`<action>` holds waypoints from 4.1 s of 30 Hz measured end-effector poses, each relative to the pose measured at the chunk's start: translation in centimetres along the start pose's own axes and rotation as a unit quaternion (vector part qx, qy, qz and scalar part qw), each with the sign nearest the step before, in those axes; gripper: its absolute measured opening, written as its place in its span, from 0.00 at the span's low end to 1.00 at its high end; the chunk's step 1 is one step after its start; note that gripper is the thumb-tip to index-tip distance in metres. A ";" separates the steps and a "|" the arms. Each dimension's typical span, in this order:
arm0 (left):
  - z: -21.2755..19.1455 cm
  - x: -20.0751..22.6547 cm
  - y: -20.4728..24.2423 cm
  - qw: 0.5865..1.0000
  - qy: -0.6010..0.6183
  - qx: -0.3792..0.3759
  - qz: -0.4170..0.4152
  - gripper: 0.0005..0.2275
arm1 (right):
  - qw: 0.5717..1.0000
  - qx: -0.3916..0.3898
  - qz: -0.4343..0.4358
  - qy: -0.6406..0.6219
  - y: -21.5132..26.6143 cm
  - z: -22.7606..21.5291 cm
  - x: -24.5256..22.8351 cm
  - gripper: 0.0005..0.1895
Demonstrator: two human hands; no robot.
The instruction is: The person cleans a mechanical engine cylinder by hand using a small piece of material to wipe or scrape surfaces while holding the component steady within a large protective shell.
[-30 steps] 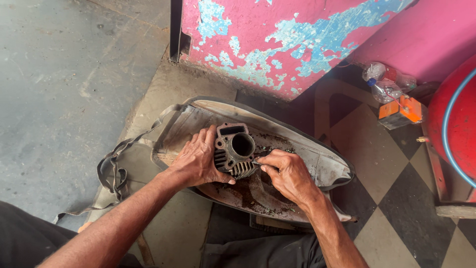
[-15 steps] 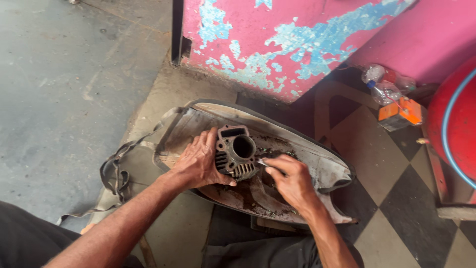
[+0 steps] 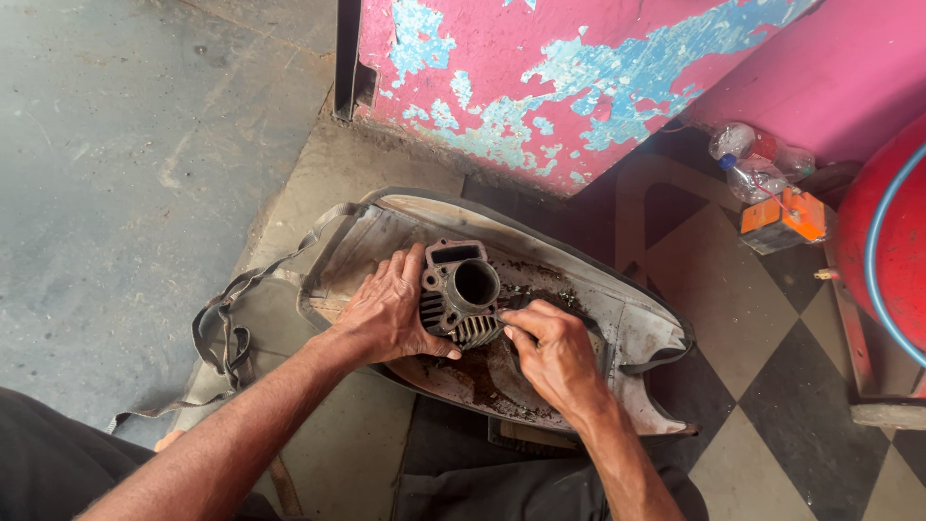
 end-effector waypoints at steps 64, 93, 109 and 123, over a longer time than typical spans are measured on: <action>-0.1 0.2 0.1 1.000 0.005 0.019 0.012 0.63 | 0.985 0.117 0.119 -0.048 3.0 3.4 -1.0 0.10; -0.6 0.5 -0.2 1.000 0.013 0.004 -0.011 0.65 | 0.901 0.071 0.301 -0.303 2.9 2.5 6.4 0.11; 1.5 0.2 -2.3 0.996 -0.037 -0.036 -0.070 0.68 | 0.872 0.021 0.310 -0.379 0.5 4.7 7.8 0.12; 2.5 -1.2 -2.7 0.997 -0.043 -0.023 -0.067 0.70 | 0.959 0.120 0.168 -0.193 -1.3 3.4 4.7 0.08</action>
Point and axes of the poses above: each hand's wrist, its own y-axis away from the middle knuckle, its own z-axis out of the palm, x = y × z, the point moved 7 cm from there along -y, towards the middle knuckle, and after that the axes turned 14 degrees about z, right-handed, at the moved point
